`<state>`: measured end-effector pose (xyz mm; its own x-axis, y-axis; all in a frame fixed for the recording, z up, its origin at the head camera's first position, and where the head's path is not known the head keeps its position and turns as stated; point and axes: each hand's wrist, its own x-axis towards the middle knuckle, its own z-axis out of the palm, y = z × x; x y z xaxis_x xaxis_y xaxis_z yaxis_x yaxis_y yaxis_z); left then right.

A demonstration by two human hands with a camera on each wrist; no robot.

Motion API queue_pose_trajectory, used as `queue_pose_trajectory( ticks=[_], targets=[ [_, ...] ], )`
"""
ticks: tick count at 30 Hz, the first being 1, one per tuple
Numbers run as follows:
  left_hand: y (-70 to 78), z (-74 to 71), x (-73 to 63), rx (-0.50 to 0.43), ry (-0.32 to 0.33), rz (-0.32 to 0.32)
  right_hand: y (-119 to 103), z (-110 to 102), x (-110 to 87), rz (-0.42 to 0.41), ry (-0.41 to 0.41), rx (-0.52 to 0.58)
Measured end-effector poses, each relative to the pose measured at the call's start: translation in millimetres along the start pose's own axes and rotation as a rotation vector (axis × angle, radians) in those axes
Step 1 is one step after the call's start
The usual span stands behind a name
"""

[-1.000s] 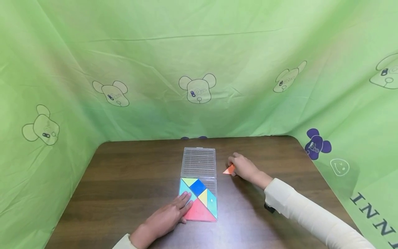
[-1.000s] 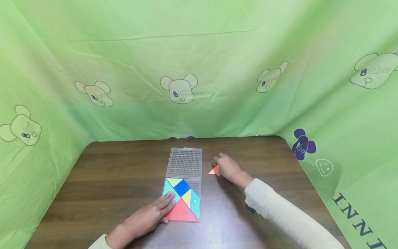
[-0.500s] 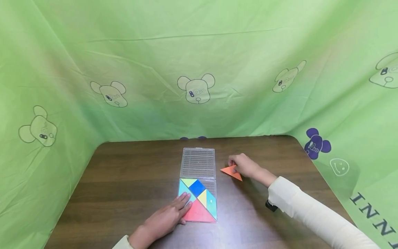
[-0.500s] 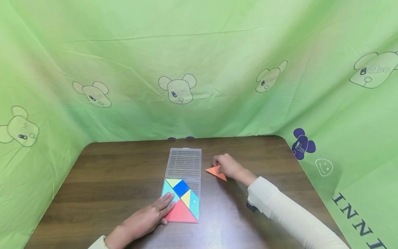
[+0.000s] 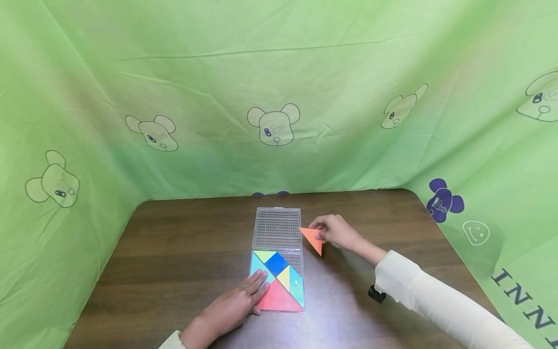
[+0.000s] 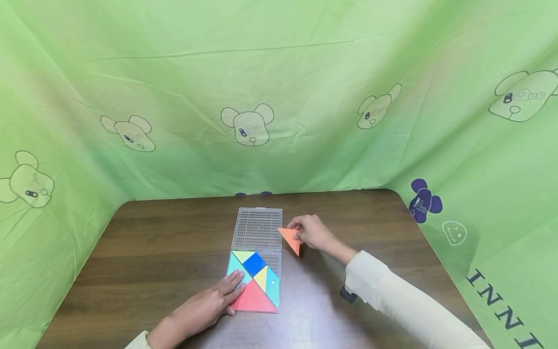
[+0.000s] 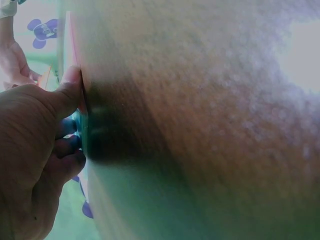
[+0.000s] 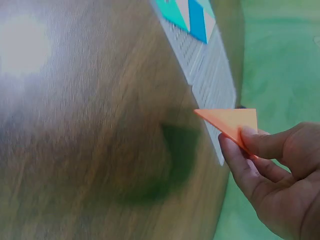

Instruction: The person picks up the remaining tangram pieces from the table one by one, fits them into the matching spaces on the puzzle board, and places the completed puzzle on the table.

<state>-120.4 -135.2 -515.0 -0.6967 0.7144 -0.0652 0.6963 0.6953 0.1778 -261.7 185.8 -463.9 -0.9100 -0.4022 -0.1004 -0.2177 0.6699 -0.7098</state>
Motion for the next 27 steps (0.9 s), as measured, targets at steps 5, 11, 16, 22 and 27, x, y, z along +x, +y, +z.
queue_pose_trajectory(
  ticks=[5,11,16,22,27],
  targets=[
    [0.0,0.6,0.0,0.022,0.011,0.008,-6,4,-1.0,0.055,0.004,0.116],
    [-0.9,2.6,-0.3,0.043,0.031,0.024,-9,9,-1.2,0.092,0.034,0.214],
    [-1.9,3.5,-0.2,0.031,0.025,0.021,-12,16,-1.9,0.126,0.046,0.252],
    [-2.2,3.9,-0.1,0.047,0.036,0.031,-17,24,-2.2,0.139,0.061,0.23],
    [-2.1,3.4,0.4,0.031,0.016,0.015,-18,30,-0.7,0.116,0.047,0.218]
  ],
)
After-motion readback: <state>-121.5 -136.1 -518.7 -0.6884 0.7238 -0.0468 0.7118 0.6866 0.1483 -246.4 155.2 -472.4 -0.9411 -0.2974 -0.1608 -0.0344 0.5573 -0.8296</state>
